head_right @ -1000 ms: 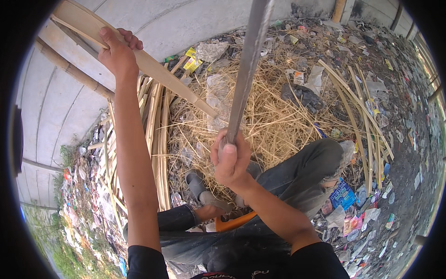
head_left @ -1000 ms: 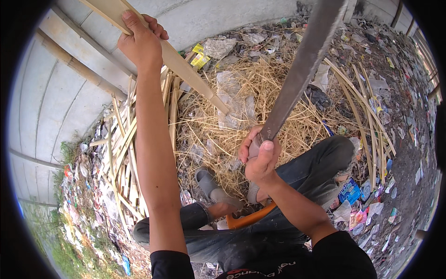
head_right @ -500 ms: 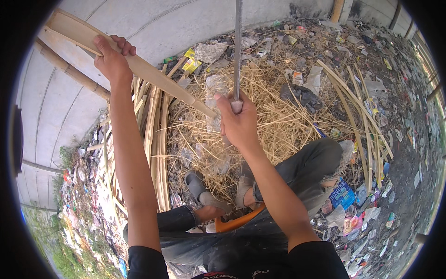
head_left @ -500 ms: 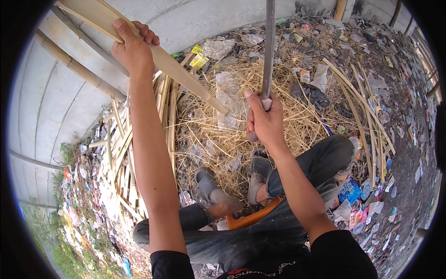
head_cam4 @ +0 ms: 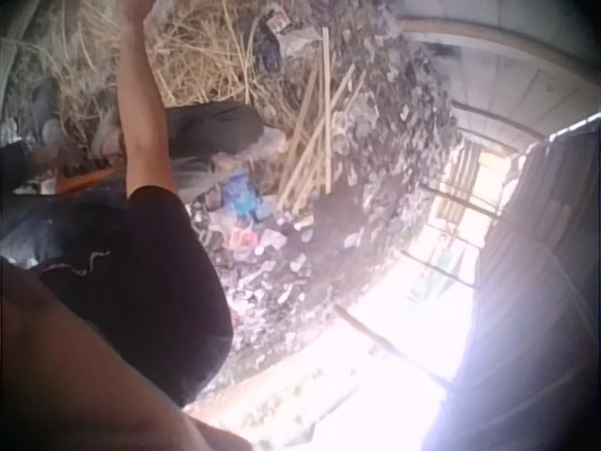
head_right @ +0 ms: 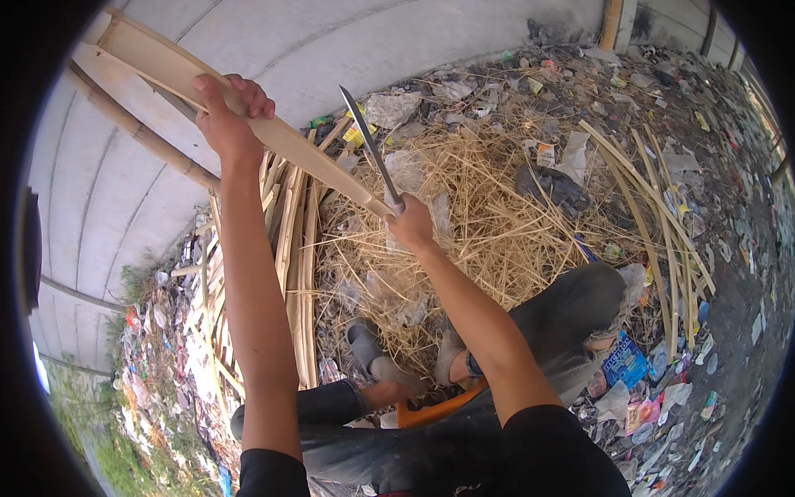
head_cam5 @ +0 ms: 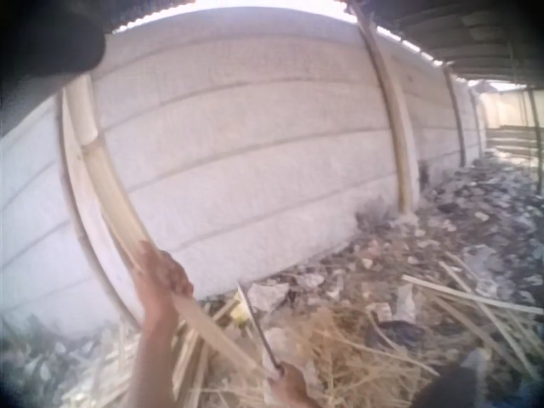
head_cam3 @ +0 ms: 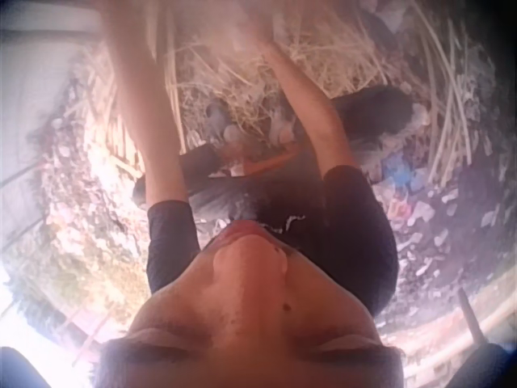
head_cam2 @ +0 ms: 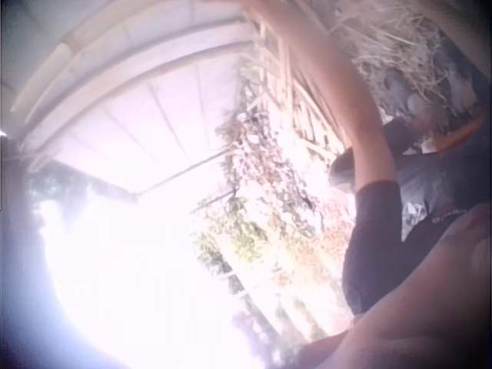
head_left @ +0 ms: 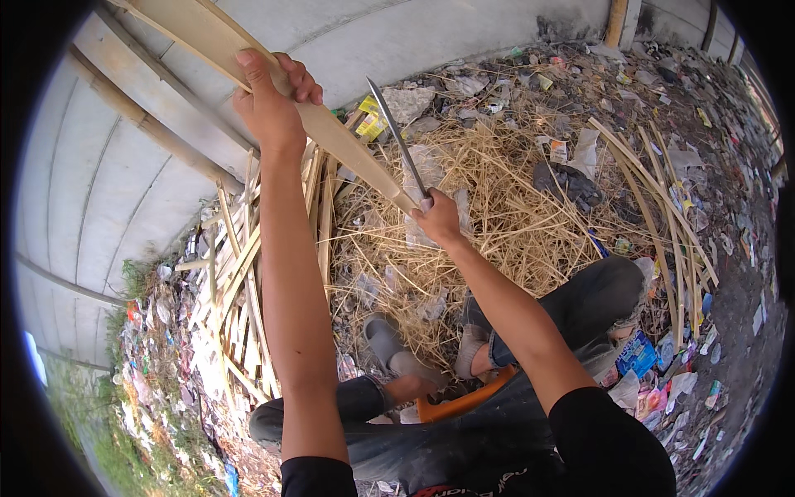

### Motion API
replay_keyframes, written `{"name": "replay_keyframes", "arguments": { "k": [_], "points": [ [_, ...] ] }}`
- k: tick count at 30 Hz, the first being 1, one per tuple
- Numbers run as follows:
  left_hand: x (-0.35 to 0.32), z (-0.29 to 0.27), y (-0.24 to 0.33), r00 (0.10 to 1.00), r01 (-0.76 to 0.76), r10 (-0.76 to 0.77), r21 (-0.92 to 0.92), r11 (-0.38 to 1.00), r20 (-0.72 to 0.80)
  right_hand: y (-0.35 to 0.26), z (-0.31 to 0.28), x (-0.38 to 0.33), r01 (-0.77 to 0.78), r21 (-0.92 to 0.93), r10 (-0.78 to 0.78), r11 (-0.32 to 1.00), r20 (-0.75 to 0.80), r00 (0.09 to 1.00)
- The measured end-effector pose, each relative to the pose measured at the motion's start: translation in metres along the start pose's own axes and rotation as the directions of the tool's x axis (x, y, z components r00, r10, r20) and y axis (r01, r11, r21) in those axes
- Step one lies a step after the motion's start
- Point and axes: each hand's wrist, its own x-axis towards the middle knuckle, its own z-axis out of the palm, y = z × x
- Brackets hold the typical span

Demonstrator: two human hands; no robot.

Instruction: The person sits on the ground and uses a knife to split long bamboo poles into thin strips. They hold the bamboo with one hand and use the knife to carefully separate the material, occasionally switching to a machete to split thicker sections.

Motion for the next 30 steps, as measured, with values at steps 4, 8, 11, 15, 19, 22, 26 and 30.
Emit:
{"name": "replay_keyframes", "arguments": {
  "k": [4,8,11,15,19,22,26,30],
  "points": [
    [-0.001,0.003,-0.002,1.000,0.012,-0.012,0.002,1.000,0.005,-0.010,0.006,0.007,-0.027,-0.058,0.031,0.998,0.064,0.998],
    [-0.002,0.005,-0.002,1.000,0.004,-0.004,0.003,1.000,0.006,-0.013,-0.003,0.013,0.022,-0.194,-0.006,0.981,0.084,0.996],
    [-0.001,0.005,-0.005,1.000,-0.005,0.005,-0.009,1.000,0.006,-0.007,-0.012,0.020,0.088,-0.215,-0.077,0.973,0.057,0.995],
    [0.000,-0.003,-0.005,1.000,-0.001,0.000,-0.020,1.000,-0.009,-0.016,-0.033,0.023,0.120,-0.178,-0.103,0.977,0.098,0.990],
    [-0.002,-0.001,-0.003,1.000,-0.004,0.003,-0.024,1.000,-0.015,-0.038,-0.061,0.029,0.204,0.007,-0.201,0.979,-0.136,0.970],
    [-0.002,0.001,-0.003,1.000,0.007,-0.008,-0.026,1.000,-0.025,-0.067,-0.090,0.029,0.207,0.191,-0.166,0.960,-0.210,0.964],
    [-0.003,0.002,-0.002,1.000,-0.005,0.004,-0.012,1.000,-0.019,-0.118,-0.129,0.013,0.173,0.480,-0.045,0.860,-0.267,0.963],
    [-0.002,0.005,-0.004,0.999,-0.017,0.017,0.017,1.000,-0.027,-0.134,-0.162,-0.013,0.125,0.537,-0.019,0.834,-0.198,0.980]
  ]
}}
